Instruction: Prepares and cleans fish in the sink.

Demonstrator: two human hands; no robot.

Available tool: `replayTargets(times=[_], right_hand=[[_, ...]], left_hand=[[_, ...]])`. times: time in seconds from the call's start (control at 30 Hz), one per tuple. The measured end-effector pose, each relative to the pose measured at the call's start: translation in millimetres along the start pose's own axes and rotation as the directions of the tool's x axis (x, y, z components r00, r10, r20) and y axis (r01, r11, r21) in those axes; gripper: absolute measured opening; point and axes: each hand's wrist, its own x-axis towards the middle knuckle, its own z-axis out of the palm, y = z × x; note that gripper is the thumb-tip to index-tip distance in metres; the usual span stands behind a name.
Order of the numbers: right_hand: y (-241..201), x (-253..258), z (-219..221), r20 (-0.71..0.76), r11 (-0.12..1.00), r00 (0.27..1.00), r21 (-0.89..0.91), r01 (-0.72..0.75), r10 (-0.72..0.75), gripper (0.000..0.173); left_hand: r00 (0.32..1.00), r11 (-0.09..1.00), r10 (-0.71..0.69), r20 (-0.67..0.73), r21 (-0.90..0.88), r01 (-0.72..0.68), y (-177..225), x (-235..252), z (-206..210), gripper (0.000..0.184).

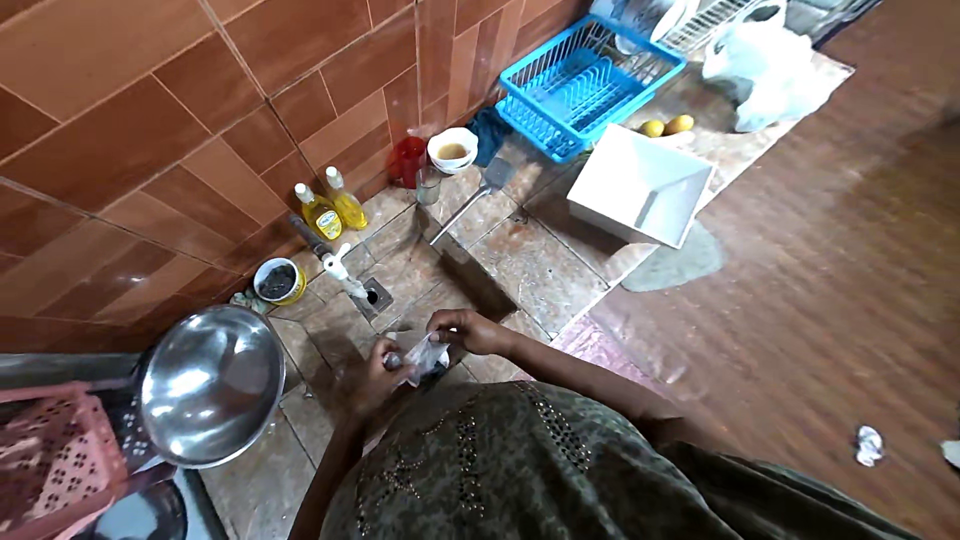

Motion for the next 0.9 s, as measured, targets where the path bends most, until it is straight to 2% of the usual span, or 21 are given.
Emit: replayTargets(times=[0.03,0.07,0.1,0.17,0.23,0.3,0.37,0.47,0.53,0.57,0.6,0.67,0.73,0.8,0.83,0.9], right_hand=[[-8,7,1,0.024,0.998,0.998,-0.026,0.059,-0.058,0.024],[-15,15,2,0.041,0.992,0.993,-0.05,0.113,-0.111,0.024],[-21,21,2,0.043,0.988,0.989,-0.055,0.147,-0.145,0.023],[-31,32,-3,-0.005,0.985,0.985,0.015,0.173,-0.173,0.021],[-38,39,-14,-0.064,0.972,0.976,0.096,0.214,-0.209,0.022],[-33,44,-23,-0.036,0.975,0.978,0.077,0.208,-0.206,0.039],[-14,49,-24,0.073,0.992,0.992,0.068,0.102,-0.107,0.057],[24,55,-5,0.216,0.969,0.967,0.176,-0.174,0.135,0.068],[41,64,10,0.314,0.912,0.925,0.274,-0.304,0.214,0.074],[48,70,17,0.343,0.895,0.91,0.291,-0.338,0.232,0.072],[52,77,24,0.328,0.887,0.907,0.286,-0.362,0.264,0.06],[57,95,34,0.221,0.863,0.899,0.269,-0.428,0.377,0.036],[65,116,41,0.116,0.832,0.891,0.321,-0.452,0.439,0.035],[79,142,49,0.02,0.829,0.883,0.333,-0.449,0.47,0.037],[82,154,52,-0.016,0.831,0.871,0.307,-0.464,0.492,0.038],[84,175,59,-0.061,0.829,0.843,0.231,-0.509,0.534,0.042]], left_hand=[[0.999,0.998,-0.011,0.047,0.067,0.008,5,4,5,0.064],[0.997,0.993,0.0,0.073,0.115,-0.008,11,7,8,0.064],[0.997,0.986,0.045,0.067,0.156,-0.055,14,9,10,0.054],[0.987,0.976,0.153,-0.041,0.164,-0.144,20,9,9,0.034],[0.965,0.98,0.191,-0.178,0.084,-0.178,39,1,-2,0.028],[0.93,0.969,0.244,-0.277,0.041,-0.242,64,-13,-19,0.023],[0.898,0.965,0.253,-0.36,0.029,-0.26,80,-23,-33,0.019],[0.863,0.976,0.058,-0.502,-0.155,-0.156,78,-27,-46,0.021],[0.813,0.914,-0.081,-0.576,-0.369,-0.17,61,-21,-49,0.024],[0.785,0.867,-0.153,-0.6,-0.463,-0.185,50,-17,-50,0.025],[0.764,0.813,-0.235,-0.601,-0.553,-0.185,37,-13,-50,0.029],[0.75,0.718,-0.396,-0.53,-0.688,-0.107,0,-4,-53,0.04],[0.732,0.701,-0.515,-0.446,-0.711,0.06,-49,2,-53,0.049],[0.673,0.723,-0.604,-0.427,-0.648,0.237,-80,6,-50,0.056],[0.666,0.746,-0.607,-0.433,-0.599,0.29,-88,8,-49,0.057],[0.697,0.812,-0.557,-0.452,-0.474,0.342,-86,16,-47,0.058]])
